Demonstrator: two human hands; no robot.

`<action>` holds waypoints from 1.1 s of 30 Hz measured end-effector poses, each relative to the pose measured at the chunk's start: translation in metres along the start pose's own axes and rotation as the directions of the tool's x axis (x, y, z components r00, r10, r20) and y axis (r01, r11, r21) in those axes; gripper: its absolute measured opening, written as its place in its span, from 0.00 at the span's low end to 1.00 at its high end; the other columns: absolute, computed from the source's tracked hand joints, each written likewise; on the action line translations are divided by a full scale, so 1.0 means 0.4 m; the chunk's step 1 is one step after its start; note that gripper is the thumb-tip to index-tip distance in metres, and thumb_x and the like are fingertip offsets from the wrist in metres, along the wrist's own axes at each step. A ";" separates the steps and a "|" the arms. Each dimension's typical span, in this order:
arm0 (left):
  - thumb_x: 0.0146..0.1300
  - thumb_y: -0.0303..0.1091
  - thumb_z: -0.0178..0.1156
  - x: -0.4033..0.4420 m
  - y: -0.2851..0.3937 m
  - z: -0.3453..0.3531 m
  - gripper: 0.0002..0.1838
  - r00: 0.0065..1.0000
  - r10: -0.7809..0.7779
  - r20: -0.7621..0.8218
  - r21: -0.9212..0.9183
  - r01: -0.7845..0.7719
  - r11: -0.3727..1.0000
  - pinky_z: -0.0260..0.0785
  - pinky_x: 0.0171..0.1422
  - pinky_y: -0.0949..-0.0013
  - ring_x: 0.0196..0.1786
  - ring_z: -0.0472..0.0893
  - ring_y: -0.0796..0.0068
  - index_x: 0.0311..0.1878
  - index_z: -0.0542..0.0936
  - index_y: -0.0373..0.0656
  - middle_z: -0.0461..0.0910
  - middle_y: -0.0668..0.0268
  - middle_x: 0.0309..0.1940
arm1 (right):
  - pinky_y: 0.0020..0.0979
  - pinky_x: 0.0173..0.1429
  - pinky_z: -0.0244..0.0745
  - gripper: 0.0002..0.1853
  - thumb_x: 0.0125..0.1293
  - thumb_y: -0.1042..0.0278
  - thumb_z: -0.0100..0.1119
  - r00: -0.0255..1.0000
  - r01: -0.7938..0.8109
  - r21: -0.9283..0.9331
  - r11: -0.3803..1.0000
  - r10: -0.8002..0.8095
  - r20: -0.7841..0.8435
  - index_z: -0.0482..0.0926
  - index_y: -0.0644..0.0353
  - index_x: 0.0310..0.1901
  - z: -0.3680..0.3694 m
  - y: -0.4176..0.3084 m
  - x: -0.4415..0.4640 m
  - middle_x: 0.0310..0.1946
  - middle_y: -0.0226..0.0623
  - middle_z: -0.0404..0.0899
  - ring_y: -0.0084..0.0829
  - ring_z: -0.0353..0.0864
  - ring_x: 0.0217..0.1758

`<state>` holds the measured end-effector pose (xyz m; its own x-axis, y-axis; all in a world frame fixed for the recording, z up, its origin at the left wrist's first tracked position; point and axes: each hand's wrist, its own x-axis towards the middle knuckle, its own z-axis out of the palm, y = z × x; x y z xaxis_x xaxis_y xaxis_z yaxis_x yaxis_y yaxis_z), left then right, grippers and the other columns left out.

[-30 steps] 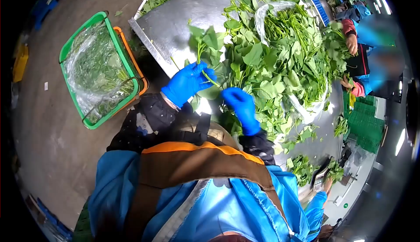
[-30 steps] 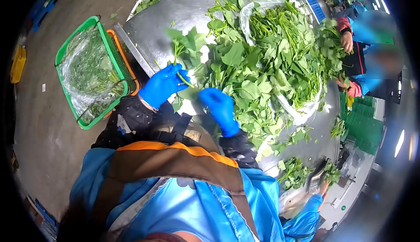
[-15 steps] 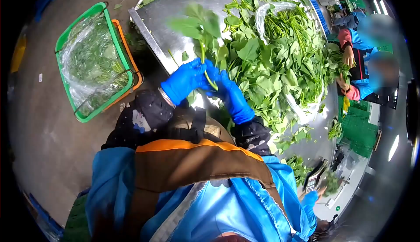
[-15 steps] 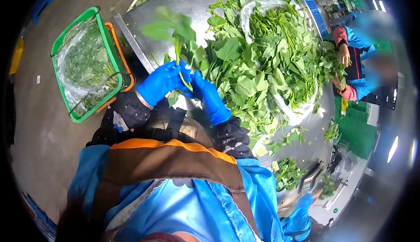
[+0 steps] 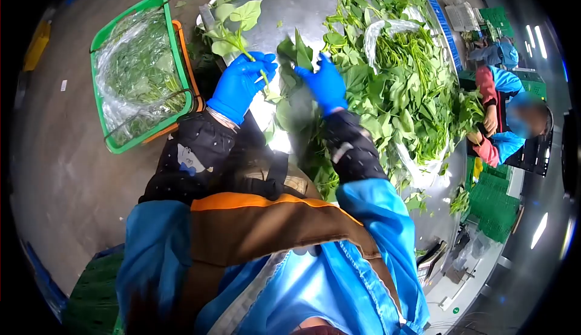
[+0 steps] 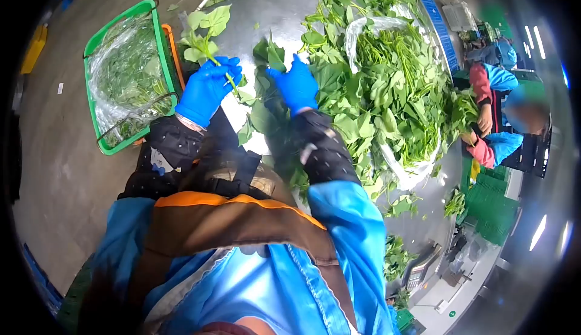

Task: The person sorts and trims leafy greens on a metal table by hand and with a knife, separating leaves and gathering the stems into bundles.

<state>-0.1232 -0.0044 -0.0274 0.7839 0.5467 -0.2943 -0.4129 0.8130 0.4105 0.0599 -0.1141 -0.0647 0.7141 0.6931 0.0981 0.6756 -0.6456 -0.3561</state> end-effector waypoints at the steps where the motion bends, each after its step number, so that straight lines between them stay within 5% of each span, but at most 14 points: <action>1: 0.51 0.21 0.52 0.006 0.002 -0.029 0.11 0.999 0.016 0.041 0.005 -0.016 1.000 0.67 0.47 0.67 0.37 0.74 0.67 0.39 0.73 0.37 0.74 0.54 0.44 | 0.21 0.33 0.68 0.18 0.58 0.58 0.57 0.989 -0.071 0.254 0.964 0.035 0.143 0.76 0.61 0.46 -0.036 -0.027 0.008 0.32 0.34 0.79 0.21 0.76 0.29; 3: 0.48 0.22 0.50 0.000 0.042 -0.053 0.09 0.990 0.135 0.042 0.047 -0.137 0.989 0.60 0.33 0.73 0.23 0.66 0.74 0.35 0.73 0.38 0.74 0.53 0.42 | 0.20 0.29 0.65 0.14 0.57 0.60 0.58 0.902 -0.296 0.648 0.702 -0.018 0.431 0.80 0.61 0.39 -0.156 -0.106 0.027 0.27 0.31 0.78 0.18 0.74 0.26; 4: 0.49 0.24 0.50 0.001 0.065 -0.080 0.09 0.982 0.175 0.065 0.071 -0.179 0.981 0.60 0.30 0.73 0.20 0.65 0.75 0.35 0.73 0.36 0.74 0.54 0.38 | 0.21 0.24 0.65 0.11 0.59 0.62 0.57 0.961 -0.143 0.791 0.595 -0.106 0.254 0.79 0.63 0.31 -0.193 -0.096 0.036 0.21 0.28 0.77 0.19 0.74 0.20; 7: 0.51 0.27 0.51 0.001 0.075 -0.043 0.12 0.980 0.158 -0.121 0.062 -0.151 0.987 0.60 0.29 0.74 0.20 0.66 0.74 0.40 0.73 0.32 0.75 0.56 0.36 | 0.19 0.22 0.58 0.09 0.59 0.64 0.56 0.950 -0.204 0.831 0.518 -0.100 0.296 0.78 0.61 0.29 -0.235 -0.037 0.062 0.19 0.26 0.73 0.17 0.68 0.17; 10: 0.57 0.31 0.50 0.001 0.033 -0.042 0.19 0.998 0.041 0.043 0.168 -0.048 0.985 0.60 0.30 0.78 0.23 0.66 0.78 0.50 0.70 0.32 0.76 0.58 0.39 | 0.23 0.24 0.61 0.08 0.58 0.67 0.56 0.957 -0.249 0.929 0.275 -0.077 0.280 0.78 0.60 0.37 -0.303 -0.022 0.072 0.25 0.31 0.76 0.23 0.70 0.20; 12: 0.59 0.32 0.50 0.024 -0.012 -0.048 0.18 0.996 -0.042 0.079 0.296 0.017 0.955 0.57 0.28 0.80 0.23 0.66 0.82 0.51 0.70 0.34 0.77 0.61 0.38 | 0.32 0.31 0.69 0.09 0.56 0.71 0.55 0.823 0.563 0.254 0.786 -0.507 -0.255 0.77 0.61 0.38 -0.280 0.041 0.064 0.28 0.38 0.78 0.36 0.77 0.28; 15: 0.61 0.34 0.51 -0.012 -0.041 0.037 0.14 0.988 -0.084 0.132 0.468 0.012 0.883 0.55 0.25 0.81 0.21 0.62 0.86 0.46 0.75 0.37 0.78 0.64 0.32 | 0.30 0.34 0.71 0.08 0.57 0.73 0.52 0.856 0.518 0.248 0.819 -0.495 -0.153 0.76 0.61 0.38 -0.295 0.019 0.027 0.29 0.37 0.77 0.35 0.76 0.30; 17: 0.58 0.34 0.57 -0.038 -0.045 0.112 0.15 0.995 -0.089 0.046 0.634 0.040 0.773 0.58 0.27 0.82 0.23 0.65 0.87 0.47 0.75 0.37 0.79 0.66 0.33 | 0.24 0.30 0.66 0.07 0.59 0.70 0.50 0.983 -0.101 0.930 0.353 -0.108 0.148 0.77 0.59 0.37 -0.262 0.030 0.032 0.25 0.31 0.74 0.25 0.71 0.25; 18: 0.56 0.32 0.60 -0.043 -0.052 0.142 0.16 0.998 -0.064 0.010 0.672 0.040 0.740 0.61 0.29 0.82 0.25 0.68 0.87 0.47 0.75 0.36 0.79 0.67 0.34 | 0.21 0.28 0.64 0.07 0.60 0.69 0.49 0.918 -0.397 0.913 -0.094 -0.042 0.395 0.77 0.58 0.36 -0.246 0.031 0.033 0.23 0.28 0.72 0.21 0.68 0.23; 21: 0.49 0.35 0.67 -0.008 -0.107 0.148 0.20 0.998 0.006 0.057 0.671 -0.043 0.740 0.67 0.41 0.76 0.36 0.75 0.80 0.43 0.77 0.35 0.78 0.68 0.33 | 0.17 0.27 0.59 0.09 0.62 0.67 0.51 0.987 -0.069 0.929 0.365 -0.110 0.117 0.74 0.58 0.42 -0.220 -0.037 0.019 0.23 0.23 0.69 0.15 0.63 0.22; 24: 0.47 0.37 0.69 0.021 -0.093 0.142 0.19 0.994 -0.109 -0.010 0.660 0.088 0.746 0.67 0.39 0.76 0.34 0.75 0.81 0.40 0.79 0.36 0.79 0.68 0.32 | 0.16 0.29 0.61 0.13 0.60 0.67 0.54 0.968 -0.241 0.960 0.142 0.108 0.227 0.74 0.61 0.46 -0.249 -0.114 0.010 0.29 0.24 0.74 0.14 0.66 0.25; 26: 0.47 0.37 0.69 -0.008 -0.034 0.170 0.18 0.987 -0.157 -0.026 0.610 0.140 0.780 0.66 0.36 0.77 0.32 0.74 0.83 0.39 0.79 0.37 0.78 0.70 0.30 | 0.16 0.29 0.61 0.12 0.60 0.66 0.55 0.959 -0.190 0.922 0.338 0.267 0.100 0.75 0.62 0.44 -0.288 -0.120 -0.023 0.29 0.25 0.74 0.14 0.66 0.25; 29: 0.49 0.37 0.68 0.019 -0.054 0.111 0.15 0.976 -0.192 -0.106 0.678 0.212 0.704 0.64 0.30 0.79 0.25 0.71 0.84 0.37 0.79 0.38 0.76 0.72 0.24 | 0.20 0.29 0.65 0.13 0.57 0.63 0.61 0.901 -0.381 0.692 0.613 0.079 0.426 0.78 0.62 0.39 -0.244 -0.071 -0.099 0.28 0.26 0.77 0.16 0.70 0.27; 33: 0.49 0.39 0.68 0.046 -0.087 0.070 0.13 0.986 -0.149 -0.074 0.552 0.165 0.818 0.60 0.25 0.79 0.21 0.68 0.84 0.32 0.79 0.40 0.74 0.72 0.22 | 0.22 0.29 0.67 0.11 0.57 0.64 0.60 0.885 -0.340 0.655 0.675 -0.006 0.465 0.79 0.65 0.34 -0.207 -0.103 -0.152 0.23 0.29 0.78 0.18 0.72 0.24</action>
<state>-0.0814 -0.0283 -0.0230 0.8001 0.4325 -0.4156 0.0478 0.6447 0.7630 0.0038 -0.1564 0.0209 0.5426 0.7665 -0.3436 0.0929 -0.4613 -0.8824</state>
